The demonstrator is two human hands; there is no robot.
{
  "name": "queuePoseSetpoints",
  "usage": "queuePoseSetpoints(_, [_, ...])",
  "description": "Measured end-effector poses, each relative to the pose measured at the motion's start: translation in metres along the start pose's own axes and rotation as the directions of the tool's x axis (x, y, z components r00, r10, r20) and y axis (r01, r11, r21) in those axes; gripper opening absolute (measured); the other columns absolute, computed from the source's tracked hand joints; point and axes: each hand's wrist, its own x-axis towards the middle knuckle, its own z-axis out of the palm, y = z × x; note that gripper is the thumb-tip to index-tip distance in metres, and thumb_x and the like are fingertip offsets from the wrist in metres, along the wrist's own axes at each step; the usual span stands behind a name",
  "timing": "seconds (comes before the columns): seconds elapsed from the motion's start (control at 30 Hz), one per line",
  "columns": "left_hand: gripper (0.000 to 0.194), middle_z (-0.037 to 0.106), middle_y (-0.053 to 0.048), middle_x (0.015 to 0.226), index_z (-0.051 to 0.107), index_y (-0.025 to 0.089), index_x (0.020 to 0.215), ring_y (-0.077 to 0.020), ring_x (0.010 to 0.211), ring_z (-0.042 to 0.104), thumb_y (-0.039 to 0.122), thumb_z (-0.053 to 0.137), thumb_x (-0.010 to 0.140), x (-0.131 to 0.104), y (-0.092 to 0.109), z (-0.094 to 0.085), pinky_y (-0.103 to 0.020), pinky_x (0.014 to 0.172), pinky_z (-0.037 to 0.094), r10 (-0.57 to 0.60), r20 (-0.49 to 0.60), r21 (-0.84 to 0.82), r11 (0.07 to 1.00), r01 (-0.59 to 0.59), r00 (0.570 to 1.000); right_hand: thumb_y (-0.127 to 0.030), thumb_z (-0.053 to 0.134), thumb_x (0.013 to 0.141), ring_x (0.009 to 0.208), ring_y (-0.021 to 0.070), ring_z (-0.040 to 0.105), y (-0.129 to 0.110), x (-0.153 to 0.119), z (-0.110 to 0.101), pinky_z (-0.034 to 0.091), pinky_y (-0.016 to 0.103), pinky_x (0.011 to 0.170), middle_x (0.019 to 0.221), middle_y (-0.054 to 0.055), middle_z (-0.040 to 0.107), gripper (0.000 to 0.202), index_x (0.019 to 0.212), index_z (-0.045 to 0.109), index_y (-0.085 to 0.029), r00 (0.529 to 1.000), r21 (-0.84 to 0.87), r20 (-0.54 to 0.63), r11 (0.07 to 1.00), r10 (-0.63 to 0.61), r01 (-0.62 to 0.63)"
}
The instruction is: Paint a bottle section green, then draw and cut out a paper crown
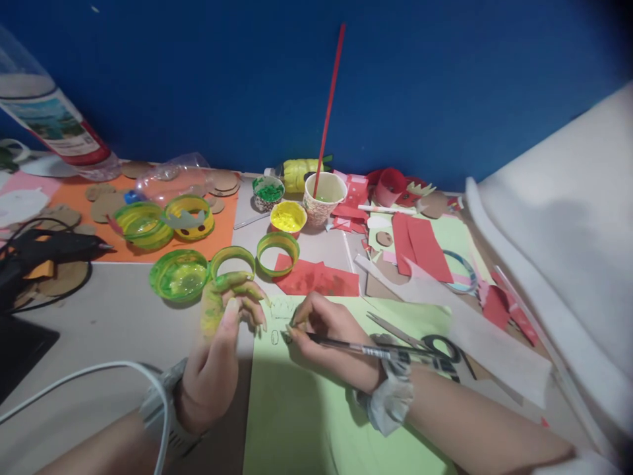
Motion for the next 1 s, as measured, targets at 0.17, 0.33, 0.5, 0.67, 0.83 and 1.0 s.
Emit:
queuePoseSetpoints(0.17, [0.031, 0.058, -0.002, 0.07, 0.061, 0.02, 0.072, -0.0161, 0.069, 0.053, 0.047, 0.059, 0.085, 0.0007, 0.0036, 0.0034, -0.028, 0.067, 0.044, 0.063, 0.002, 0.004, 0.998, -0.063, 0.998, -0.02, 0.052, 0.082, 0.052, 0.0097, 0.041, 0.0, 0.001, -0.0014, 0.032, 0.022, 0.049, 0.06, -0.003, 0.049, 0.022, 0.065, 0.037, -0.021, 0.998, -0.114, -0.042, 0.993, -0.047, 0.042])
queuePoseSetpoints(0.33, [0.03, 0.057, -0.001, 0.075, 0.063, 0.019, 0.079, -0.0146, 0.068, 0.051, 0.049, 0.057, 0.085, 0.0, 0.0036, 0.0023, -0.026, 0.068, 0.042, 0.084, 0.007, 0.052, 0.995, -0.084, 0.996, -0.017, 0.052, 0.08, 0.051, 0.0088, 0.036, 0.0027, 0.0015, -0.0032, 0.029, 0.022, 0.048, 0.056, -0.006, 0.042, 0.025, 0.063, 0.034, -0.021, 0.996, -0.214, -0.065, 0.976, -0.057, 0.042])
queuePoseSetpoints(0.5, [0.027, 0.054, -0.002, 0.078, 0.061, 0.017, 0.085, -0.0147, 0.069, 0.049, 0.042, 0.052, 0.089, 0.0004, 0.0047, 0.0016, -0.027, 0.07, 0.042, 0.066, 0.03, 0.067, 0.995, -0.068, 0.997, -0.013, 0.051, 0.078, 0.051, 0.0081, 0.036, 0.0044, 0.002, -0.0025, 0.029, 0.021, 0.048, 0.057, -0.007, 0.041, 0.025, 0.065, 0.033, -0.021, 0.996, -0.213, -0.052, 0.975, -0.071, 0.059])
queuePoseSetpoints(0.67, [0.037, 0.053, -0.003, 0.075, 0.06, 0.017, 0.071, -0.015, 0.071, 0.05, 0.05, 0.055, 0.086, 0.0004, 0.0063, 0.0034, -0.028, 0.072, 0.043, 0.07, -0.002, 0.078, 0.995, -0.07, 0.998, -0.015, 0.05, 0.08, 0.05, 0.008, 0.036, 0.0041, 0.0036, -0.0011, 0.028, 0.02, 0.047, 0.056, -0.006, 0.041, 0.024, 0.065, 0.033, -0.021, 0.996, -0.245, -0.053, 0.968, -0.072, 0.057])
queuePoseSetpoints(0.83, [0.037, 0.055, -0.002, 0.073, 0.059, 0.018, 0.068, -0.0142, 0.071, 0.051, 0.048, 0.055, 0.087, -0.0004, 0.0058, 0.0025, -0.026, 0.074, 0.044, 0.061, 0.004, 0.081, 0.995, -0.061, 0.998, -0.016, 0.05, 0.079, 0.049, 0.0078, 0.036, 0.0036, 0.0036, -0.0009, 0.027, 0.021, 0.046, 0.055, -0.006, 0.042, 0.024, 0.064, 0.033, -0.021, 0.996, -0.276, -0.054, 0.959, -0.075, 0.057])
queuePoseSetpoints(1.0, [0.036, 0.055, 0.0, 0.072, 0.061, 0.018, 0.066, -0.012, 0.07, 0.05, 0.051, 0.063, 0.081, -0.0009, 0.0045, 0.0026, -0.02, 0.075, 0.045, 0.046, -0.017, 0.007, 0.999, -0.046, 0.999, -0.016, 0.05, 0.079, 0.049, 0.0078, 0.035, 0.0046, 0.0026, -0.0011, 0.027, 0.021, 0.046, 0.054, -0.007, 0.04, 0.024, 0.063, 0.032, -0.021, 0.995, -0.29, -0.061, 0.956, -0.073, 0.052])
